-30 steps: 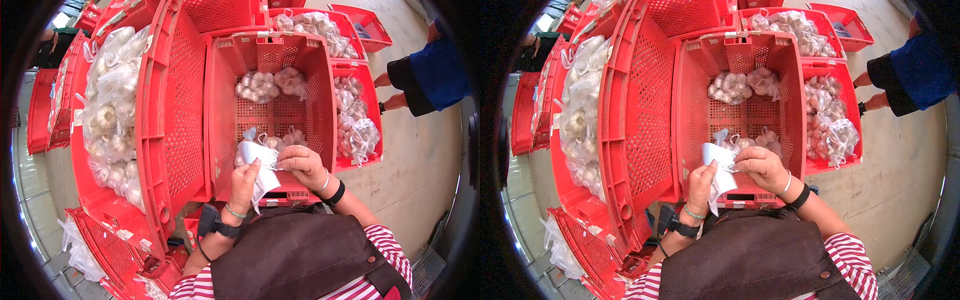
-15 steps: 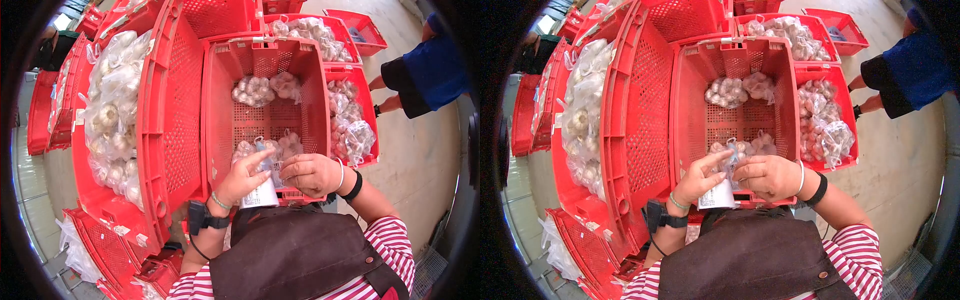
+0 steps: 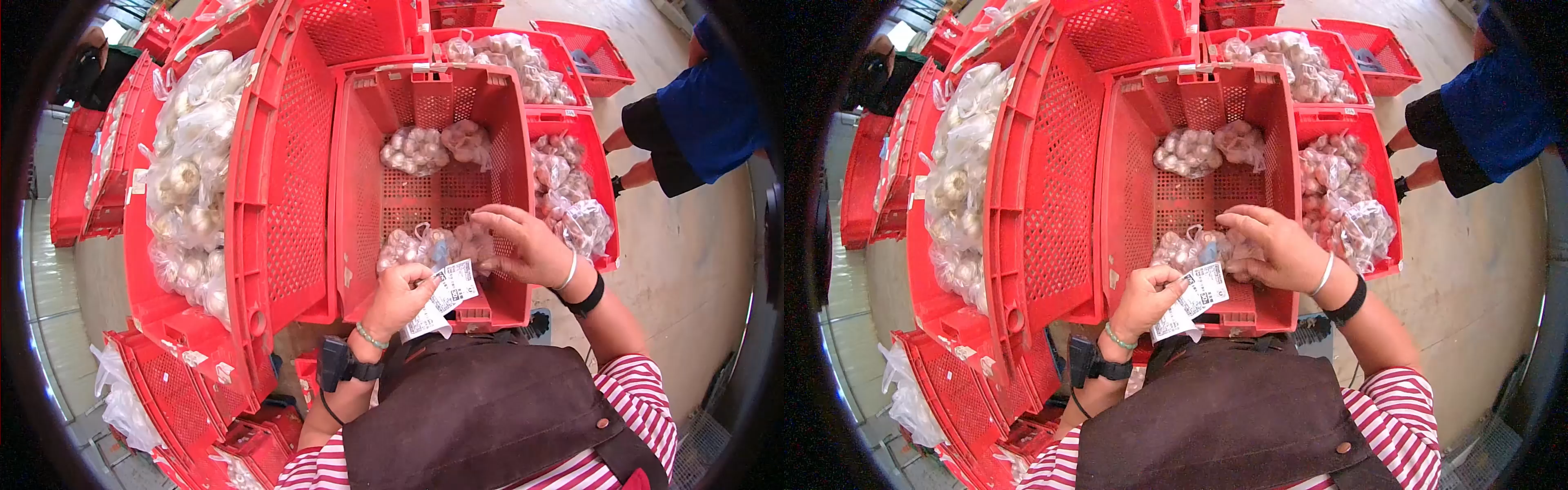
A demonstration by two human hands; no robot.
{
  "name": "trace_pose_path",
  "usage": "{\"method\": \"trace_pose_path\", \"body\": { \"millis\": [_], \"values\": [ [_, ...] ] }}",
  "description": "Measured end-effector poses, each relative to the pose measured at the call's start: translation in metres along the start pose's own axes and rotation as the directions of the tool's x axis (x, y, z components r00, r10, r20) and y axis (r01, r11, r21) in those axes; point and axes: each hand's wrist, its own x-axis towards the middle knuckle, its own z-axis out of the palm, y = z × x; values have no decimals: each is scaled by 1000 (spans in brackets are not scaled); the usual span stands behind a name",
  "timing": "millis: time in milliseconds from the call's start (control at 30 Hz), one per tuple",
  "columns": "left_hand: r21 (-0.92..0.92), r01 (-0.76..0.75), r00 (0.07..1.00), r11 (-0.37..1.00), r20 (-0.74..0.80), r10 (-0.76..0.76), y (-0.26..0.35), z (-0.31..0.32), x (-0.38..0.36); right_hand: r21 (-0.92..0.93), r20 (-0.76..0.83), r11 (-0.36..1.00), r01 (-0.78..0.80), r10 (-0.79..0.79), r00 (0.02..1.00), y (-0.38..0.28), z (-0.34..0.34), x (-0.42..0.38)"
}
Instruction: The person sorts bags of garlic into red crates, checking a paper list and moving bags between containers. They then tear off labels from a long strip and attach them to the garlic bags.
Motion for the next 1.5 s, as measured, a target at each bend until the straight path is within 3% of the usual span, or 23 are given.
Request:
{"method": "trace_pose_path", "body": {
  "millis": [100,167,200,300,367,633,733,767,800,833,867,900,933,967,1033,1100,1133,1167,1233,1333,1367,1433,1500],
  "values": [
    [-46,-44,999,998,-11,44,-1,5,-1,297,-38,954,-36,49,998,-1,26,4],
    [-33,-38,999,999,-17,38,-2,6,-1,203,173,973,-105,70,982,-3,33,9],
    [-22,-33,999,999,-24,32,-2,6,-1,205,173,973,-103,67,983,0,39,8],
    [-252,44,995,967,-77,-65,-14,1,1,148,2,988,31,-32,999,2,54,5],
    [-345,78,991,935,-79,-112,-22,-6,1,-107,-222,916,386,-401,889,-3,53,4],
    [-519,114,969,847,-130,-210,-35,-20,5,-131,-309,921,367,-390,868,2,54,11],
    [-484,96,902,870,-327,-281,-54,-39,6,-136,-588,981,136,-190,786,13,38,20],
    [-442,119,854,889,-411,-319,-64,-46,5,-22,-625,999,31,-38,780,26,32,24],
    [-441,118,860,890,-402,-314,-71,-48,3,257,-653,958,-128,270,708,43,39,34],
    [-501,116,869,857,-367,-332,-78,-51,2,522,-591,817,-243,553,587,67,50,46],
    [-559,118,877,821,-329,-350,-84,-55,1,754,-445,617,-223,731,517,88,54,60],
    [-554,131,884,822,-310,-350,-87,-53,2,916,-249,361,-176,855,455,113,60,73],
    [-551,157,883,819,-294,-367,-86,-50,3,967,-165,221,-128,924,345,148,74,83],
    [-549,183,881,815,-277,-384,-84,-48,5,995,-65,82,-62,969,237,188,93,91],
    [-570,259,879,780,-196,-435,-87,-46,7,999,-14,18,-29,991,132,273,127,102],
    [-492,316,867,811,-197,-458,-83,-47,9,952,-150,122,-279,985,-81,311,135,130],
    [-583,363,833,727,-147,-533,-77,-48,12,909,-324,279,-309,940,-105,370,162,128],
    [-586,375,820,718,-152,-552,-84,-49,13,867,-462,421,-267,880,-112,359,152,146],
    [-600,339,832,725,-168,-528,-95,-53,15,729,-549,373,-573,819,-166,462,186,138],
    [-595,364,792,717,-208,-574,-98,-56,24,651,-440,228,-724,891,-114,392,129,175],
    [-596,376,782,710,-208,-588,-97,-56,29,649,-427,215,-729,897,-115,402,136,175],
    [-715,410,717,566,-131,-685,-93,-54,38,474,-459,274,-836,888,31,419,143,167],
    [-734,409,711,541,-116,-694,-97,-51,44,462,-437,273,-844,898,51,428,154,164]
  ]
}}
